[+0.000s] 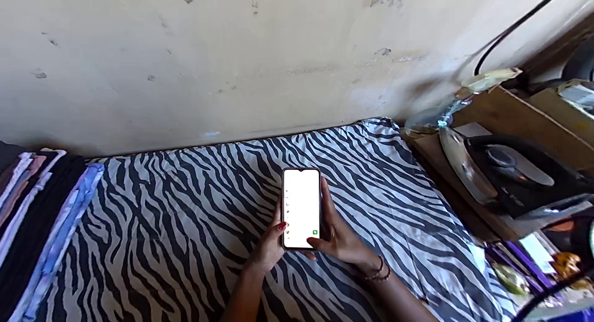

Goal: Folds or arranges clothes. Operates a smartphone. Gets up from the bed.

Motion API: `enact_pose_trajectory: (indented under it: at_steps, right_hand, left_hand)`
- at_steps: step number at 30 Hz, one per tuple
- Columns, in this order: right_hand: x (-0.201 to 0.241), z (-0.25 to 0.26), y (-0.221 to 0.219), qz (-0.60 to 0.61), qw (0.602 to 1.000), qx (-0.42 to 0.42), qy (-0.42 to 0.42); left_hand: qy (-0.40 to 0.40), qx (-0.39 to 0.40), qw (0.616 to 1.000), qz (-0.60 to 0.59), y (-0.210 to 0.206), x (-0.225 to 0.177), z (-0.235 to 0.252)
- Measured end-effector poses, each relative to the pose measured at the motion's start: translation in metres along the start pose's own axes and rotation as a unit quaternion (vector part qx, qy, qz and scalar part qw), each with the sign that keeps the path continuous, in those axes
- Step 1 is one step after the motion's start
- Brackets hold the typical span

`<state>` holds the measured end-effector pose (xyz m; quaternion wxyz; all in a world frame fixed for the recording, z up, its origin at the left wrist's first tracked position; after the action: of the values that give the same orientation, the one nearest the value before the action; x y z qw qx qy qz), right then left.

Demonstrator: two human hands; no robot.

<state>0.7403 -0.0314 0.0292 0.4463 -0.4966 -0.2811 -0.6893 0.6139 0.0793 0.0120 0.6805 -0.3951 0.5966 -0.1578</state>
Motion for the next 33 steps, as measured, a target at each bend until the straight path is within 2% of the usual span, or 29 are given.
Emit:
enact_pose_trajectory:
  at_steps: [8, 11, 15, 22, 33]
  right_hand:
    - [0.0, -0.002, 0.001, -0.002, 1.0, 0.027, -0.006]
    - [-0.002, -0.001, -0.003, -0.016, 1.0, -0.003, 0.011]
    - [-0.006, 0.002, -0.005, -0.105, 0.993, -0.041, 0.033]
    - [0.001, 0.003, 0.0, 0.059, 0.998, -0.019, -0.025]
    - [0.002, 0.004, 0.008, 0.088, 0.995, -0.017, -0.051]
  left_hand:
    - [-0.003, 0.012, 1.0, 0.008, 0.001, 0.001, 0.001]
    - [-0.009, 0.008, 1.0, 0.023, 0.002, 0.001, 0.002]
    - [-0.003, -0.016, 1.0, 0.026, 0.0, -0.001, 0.002]
    - [0.011, 0.001, 1.0, 0.008, 0.002, -0.001, 0.003]
    - [-0.008, 0.034, 0.999, 0.005, 0.002, -0.001, 0.003]
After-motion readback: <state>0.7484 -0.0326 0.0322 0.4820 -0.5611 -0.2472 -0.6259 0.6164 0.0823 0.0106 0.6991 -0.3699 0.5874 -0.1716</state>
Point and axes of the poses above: each hand's wrist, its own z-axis towards the middle knuckle, its own y-axis out of the back of the hand, x = y × z, the point moved 3 cm from there along z, towards the middle knuckle, and after that the axes turned 11 degrees about -x, right-handed, at the moved point
